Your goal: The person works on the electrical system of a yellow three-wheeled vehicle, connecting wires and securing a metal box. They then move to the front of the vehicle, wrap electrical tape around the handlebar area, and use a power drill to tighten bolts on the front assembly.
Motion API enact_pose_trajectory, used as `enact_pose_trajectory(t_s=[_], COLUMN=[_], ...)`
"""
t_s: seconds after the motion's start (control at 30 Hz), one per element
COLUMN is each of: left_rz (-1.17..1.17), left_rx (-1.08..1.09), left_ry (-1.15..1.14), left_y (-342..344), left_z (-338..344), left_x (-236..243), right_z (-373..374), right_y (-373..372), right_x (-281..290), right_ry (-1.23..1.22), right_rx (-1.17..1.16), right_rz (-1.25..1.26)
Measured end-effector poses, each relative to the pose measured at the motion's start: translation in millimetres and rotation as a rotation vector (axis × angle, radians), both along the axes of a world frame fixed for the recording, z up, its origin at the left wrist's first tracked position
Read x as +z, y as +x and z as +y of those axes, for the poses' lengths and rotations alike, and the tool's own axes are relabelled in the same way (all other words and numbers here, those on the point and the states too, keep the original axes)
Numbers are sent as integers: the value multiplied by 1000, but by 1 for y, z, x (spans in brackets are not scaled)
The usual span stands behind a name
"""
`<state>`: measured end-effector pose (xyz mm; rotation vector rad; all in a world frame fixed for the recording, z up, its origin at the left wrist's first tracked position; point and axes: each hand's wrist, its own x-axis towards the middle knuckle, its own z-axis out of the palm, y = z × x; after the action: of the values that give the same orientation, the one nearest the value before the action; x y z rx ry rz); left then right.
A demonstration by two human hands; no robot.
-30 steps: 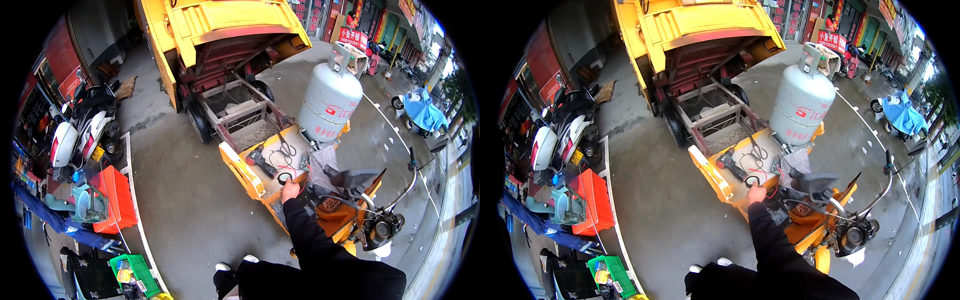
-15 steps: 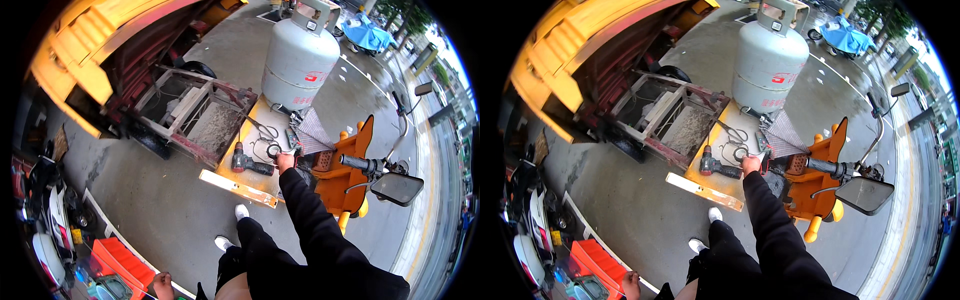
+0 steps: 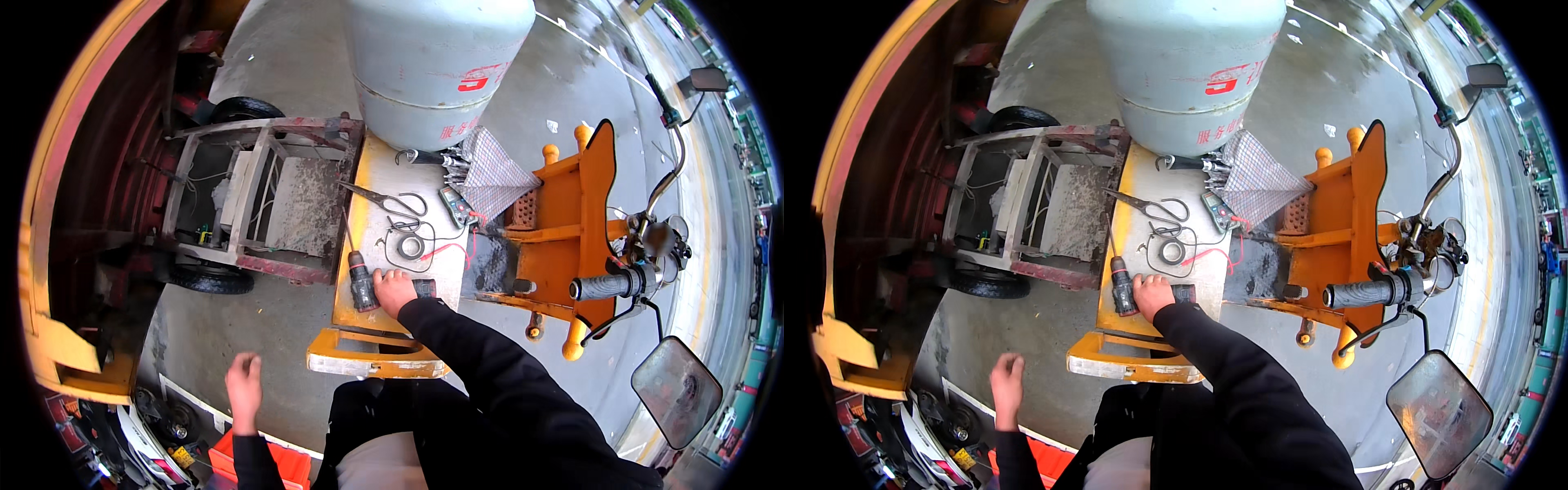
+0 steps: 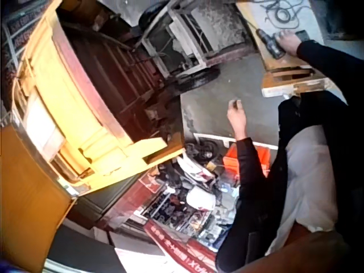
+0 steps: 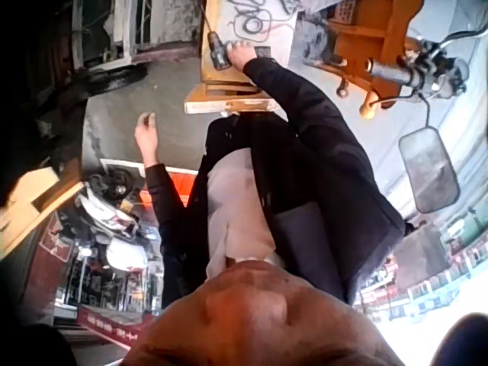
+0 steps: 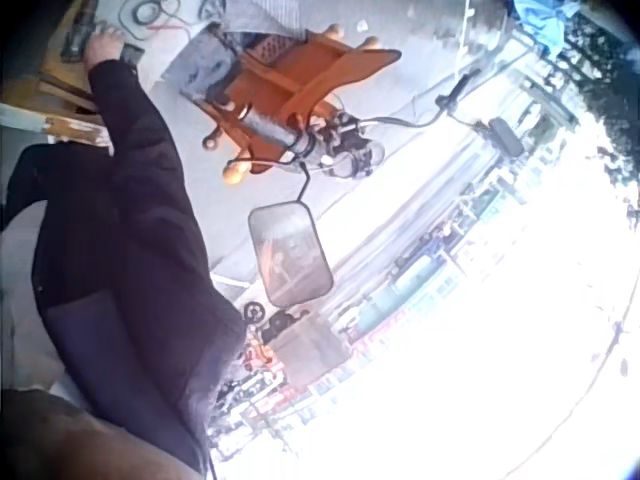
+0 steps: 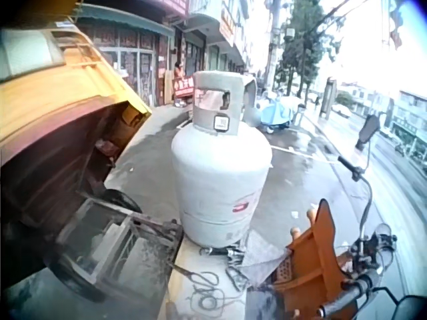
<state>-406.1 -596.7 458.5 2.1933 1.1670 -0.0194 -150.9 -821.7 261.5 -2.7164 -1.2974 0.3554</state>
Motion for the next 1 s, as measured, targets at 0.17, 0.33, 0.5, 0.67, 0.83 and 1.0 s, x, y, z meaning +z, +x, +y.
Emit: enact_pose_trajectory(t_s=[0.17, 0.33, 0.5, 0.67, 0.83, 1.0], left_rz=[18, -94, -225, -235, -265, -280], left_rx=[-487, -657, -889, -954, -992, -951], left_ry=[-147, -136, -13, -163, -108, -85], left_y=[146, 258, 316, 333, 339, 342], left_z=[25, -16, -46, -52, -52, -56], left_x=[-102, -185, -202, -213, -216, -227], right_z=[-19, -109, -223, -239, -232, -219], right_y=[37, 18, -80, -213, -315, -392], right_x=[114, 187, 227, 209, 175, 151], right_ry=[306, 488, 224, 399, 553, 436], right_rx=[16, -271, -787, -1628, -2149, -2357], right_rz=[470, 464, 402, 213, 379, 404])
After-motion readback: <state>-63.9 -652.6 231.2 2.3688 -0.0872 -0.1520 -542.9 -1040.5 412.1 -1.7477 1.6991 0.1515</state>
